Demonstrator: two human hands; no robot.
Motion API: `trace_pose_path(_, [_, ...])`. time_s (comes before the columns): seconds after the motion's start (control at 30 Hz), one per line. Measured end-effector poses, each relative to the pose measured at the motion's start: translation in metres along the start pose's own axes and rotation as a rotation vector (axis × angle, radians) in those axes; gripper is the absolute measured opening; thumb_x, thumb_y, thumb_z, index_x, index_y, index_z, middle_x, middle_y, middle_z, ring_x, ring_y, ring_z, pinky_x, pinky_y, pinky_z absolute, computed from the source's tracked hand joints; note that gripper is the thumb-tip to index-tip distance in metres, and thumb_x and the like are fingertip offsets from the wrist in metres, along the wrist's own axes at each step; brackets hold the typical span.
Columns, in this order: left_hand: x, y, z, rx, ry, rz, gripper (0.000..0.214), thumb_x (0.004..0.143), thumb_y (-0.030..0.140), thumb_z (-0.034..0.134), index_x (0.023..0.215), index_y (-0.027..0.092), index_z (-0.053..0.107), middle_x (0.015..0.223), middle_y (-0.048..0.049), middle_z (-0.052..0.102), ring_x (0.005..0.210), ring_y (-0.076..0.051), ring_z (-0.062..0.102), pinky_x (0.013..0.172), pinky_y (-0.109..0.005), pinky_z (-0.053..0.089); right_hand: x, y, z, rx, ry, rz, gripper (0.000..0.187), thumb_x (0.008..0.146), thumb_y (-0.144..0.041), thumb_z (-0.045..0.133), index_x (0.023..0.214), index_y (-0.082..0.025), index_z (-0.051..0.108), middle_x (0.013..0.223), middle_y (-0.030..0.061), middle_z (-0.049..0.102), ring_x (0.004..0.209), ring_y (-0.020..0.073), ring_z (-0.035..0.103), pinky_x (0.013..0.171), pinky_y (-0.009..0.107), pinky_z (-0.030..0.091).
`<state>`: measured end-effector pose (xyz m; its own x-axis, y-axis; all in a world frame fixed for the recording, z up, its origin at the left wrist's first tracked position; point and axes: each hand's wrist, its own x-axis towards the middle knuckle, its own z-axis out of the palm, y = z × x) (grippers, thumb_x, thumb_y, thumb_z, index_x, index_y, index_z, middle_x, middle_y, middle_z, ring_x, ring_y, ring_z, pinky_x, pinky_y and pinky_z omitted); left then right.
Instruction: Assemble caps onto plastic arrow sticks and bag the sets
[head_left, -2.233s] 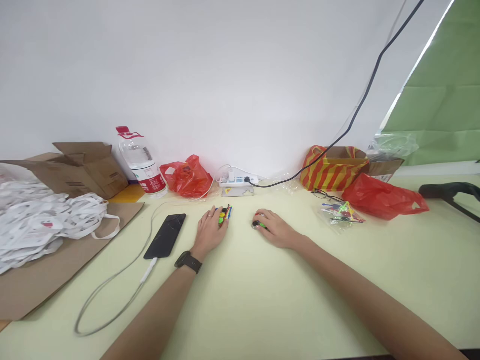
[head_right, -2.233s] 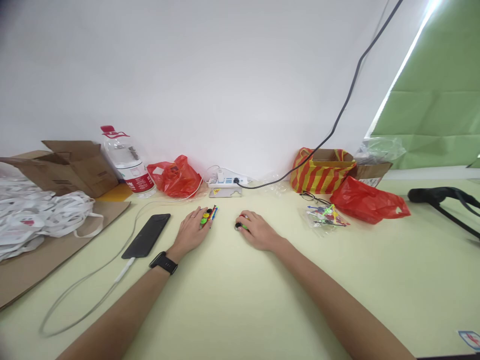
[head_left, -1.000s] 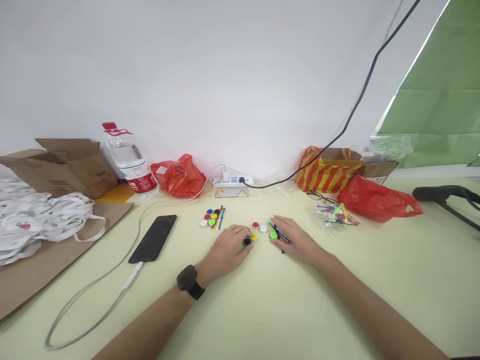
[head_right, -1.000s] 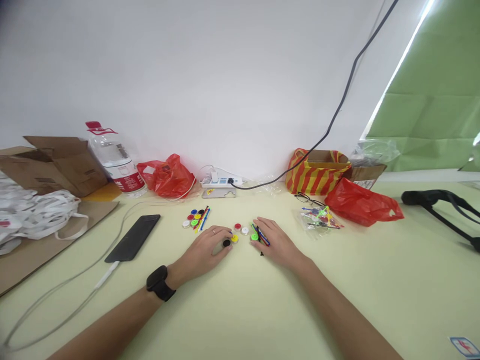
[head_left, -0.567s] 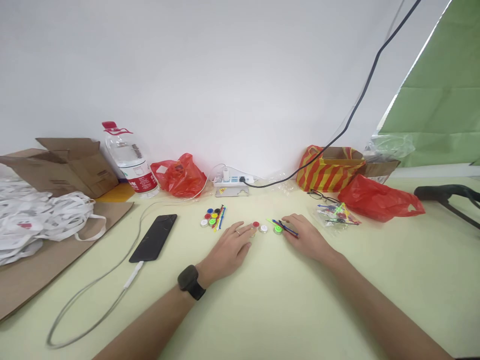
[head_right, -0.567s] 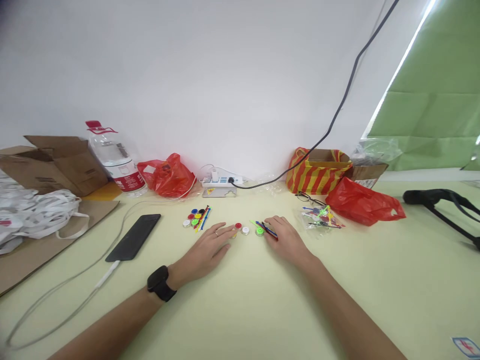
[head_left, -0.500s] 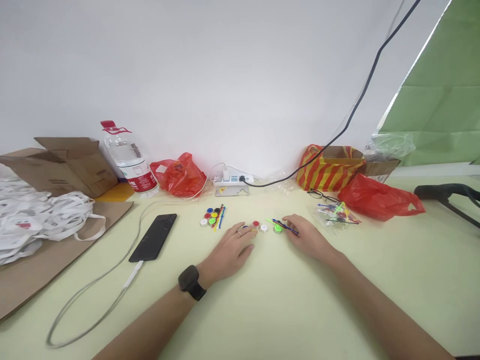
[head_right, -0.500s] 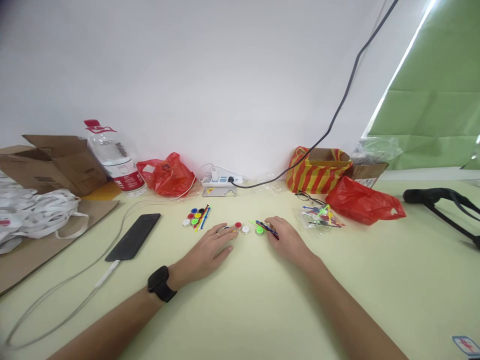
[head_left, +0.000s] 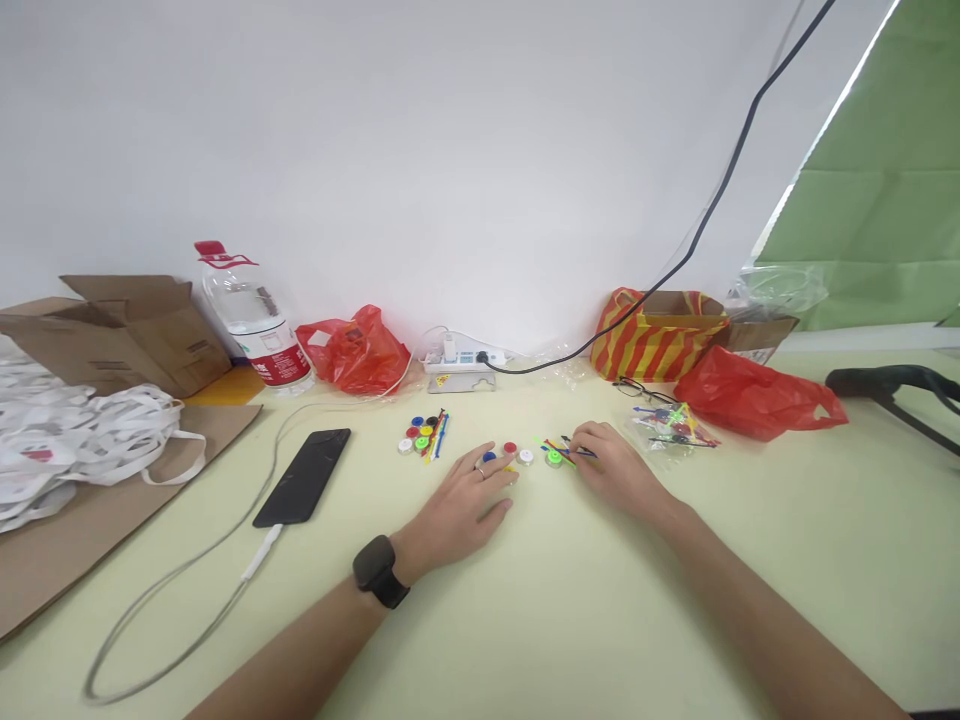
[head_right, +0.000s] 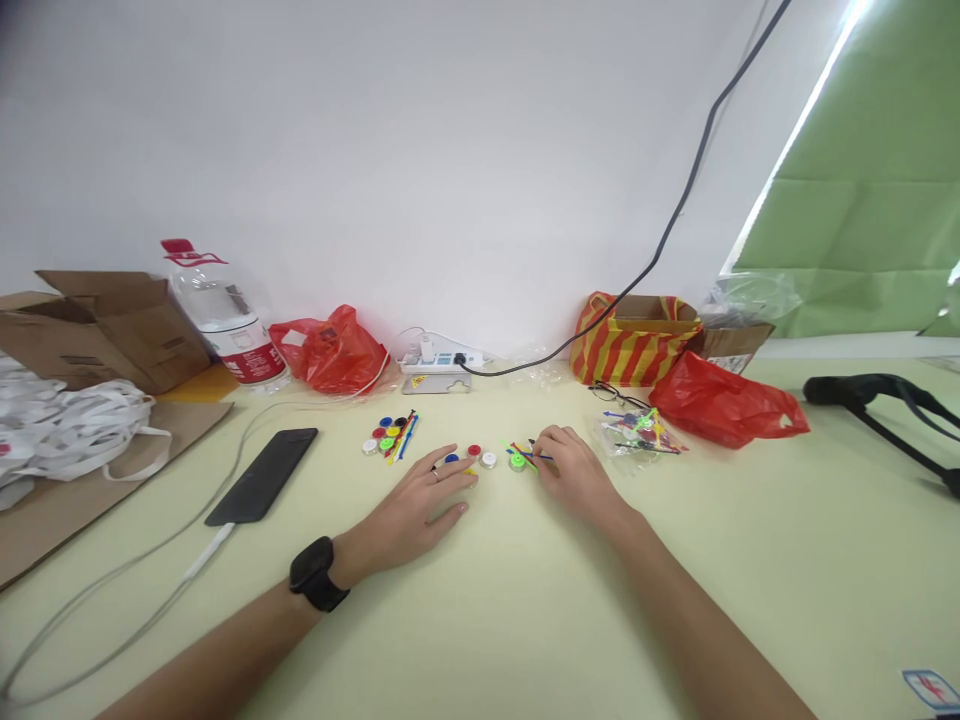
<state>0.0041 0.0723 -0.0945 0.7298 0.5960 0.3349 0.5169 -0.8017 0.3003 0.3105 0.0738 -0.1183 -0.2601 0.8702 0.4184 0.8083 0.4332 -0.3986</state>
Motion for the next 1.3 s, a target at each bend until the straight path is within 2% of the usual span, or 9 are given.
trace_pose_path(0.17, [0.001,-0.004,0.000,0.056,0.077,-0.047,0.020,0.097,0.022,0.057,0.112,0.026,0.069,0.138,-0.0030,0.067,0.143,-0.031,0.045,0.114,-0.054,0.045,-0.001,0.000,0.003,-0.011,-0.049,-0.040,0.019,0.097,-0.020,0.051,0.099,-0.027,0.069,0.109,0.0082,0.067,0.105,0.0276,0.061,0.090,0.045,0.052])
trace_pose_path(0.3, [0.002,-0.012,0.002,0.114,0.140,-0.127,0.010,0.094,0.021,0.059,0.098,0.024,0.068,0.123,-0.0046,0.072,0.134,-0.032,0.051,0.111,-0.055,0.046,0.000,0.000,0.003,-0.041,-0.043,-0.043,0.018,0.099,-0.020,0.050,0.095,-0.026,0.067,0.107,0.0082,0.068,0.103,0.0270,0.061,0.088,0.044,0.051])
trace_pose_path(0.43, [0.003,-0.017,0.004,0.124,0.186,-0.141,0.012,0.093,0.019,0.059,0.101,0.022,0.068,0.120,-0.0079,0.072,0.130,-0.034,0.052,0.109,-0.059,0.046,0.001,-0.002,0.001,-0.106,-0.007,0.003,0.013,0.100,-0.025,0.052,0.092,-0.024,0.062,0.100,0.0077,0.069,0.096,0.0263,0.062,0.081,0.041,0.047])
trace_pose_path(0.53, [0.003,-0.011,0.003,0.053,0.189,-0.089,0.021,0.094,0.017,0.058,0.112,0.021,0.067,0.129,-0.0095,0.069,0.135,-0.033,0.050,0.111,-0.057,0.047,0.001,-0.003,0.001,-0.138,0.006,0.042,0.012,0.099,-0.024,0.052,0.089,-0.023,0.059,0.091,0.0059,0.068,0.088,0.0245,0.062,0.077,0.037,0.044])
trace_pose_path(0.7, [0.000,0.006,0.004,-0.136,0.059,0.032,0.046,0.096,0.017,0.058,0.141,0.026,0.054,0.152,-0.0087,0.054,0.145,-0.026,0.045,0.121,-0.050,0.041,0.001,-0.005,0.002,-0.175,0.054,0.043,0.013,0.093,-0.013,0.049,0.086,-0.023,0.054,0.089,0.0047,0.067,0.087,0.0237,0.061,0.075,0.035,0.042])
trace_pose_path(0.8, [-0.003,0.012,0.006,-0.167,-0.050,0.011,0.052,0.099,0.026,0.057,0.150,0.026,0.046,0.161,-0.0088,0.044,0.149,-0.027,0.040,0.123,-0.050,0.039,0.001,-0.006,0.003,-0.132,0.052,0.069,0.013,0.094,-0.013,0.047,0.086,-0.023,0.052,0.085,0.0037,0.065,0.078,0.0217,0.060,0.070,0.033,0.041])
trace_pose_path(0.9, [-0.003,0.014,0.005,-0.175,-0.096,-0.022,0.055,0.100,0.031,0.056,0.153,0.025,0.043,0.162,-0.0090,0.042,0.151,-0.028,0.038,0.123,-0.050,0.038,0.002,-0.010,0.004,-0.063,0.054,0.086,0.014,0.096,-0.014,0.043,0.089,-0.023,0.050,0.084,0.0028,0.064,0.074,0.0200,0.059,0.066,0.031,0.041])
trace_pose_path(1.07, [-0.001,0.018,-0.001,-0.157,-0.168,-0.020,0.056,0.097,0.042,0.061,0.150,0.026,0.048,0.166,-0.0080,0.036,0.149,-0.033,0.037,0.122,-0.053,0.037,0.005,-0.019,0.007,-0.167,0.085,0.023,0.019,0.096,-0.009,0.042,0.095,-0.023,0.054,0.093,0.0046,0.067,0.086,0.0228,0.062,0.077,0.035,0.043])
trace_pose_path(1.3, [-0.002,0.017,0.002,-0.144,-0.158,-0.085,0.056,0.099,0.047,0.057,0.150,0.027,0.047,0.170,-0.0082,0.027,0.152,-0.035,0.031,0.122,-0.056,0.035,0.004,-0.016,0.007,-0.077,0.123,0.007,0.027,0.098,-0.009,0.043,0.114,-0.024,0.058,0.105,0.0081,0.069,0.097,0.0266,0.063,0.084,0.040,0.048])
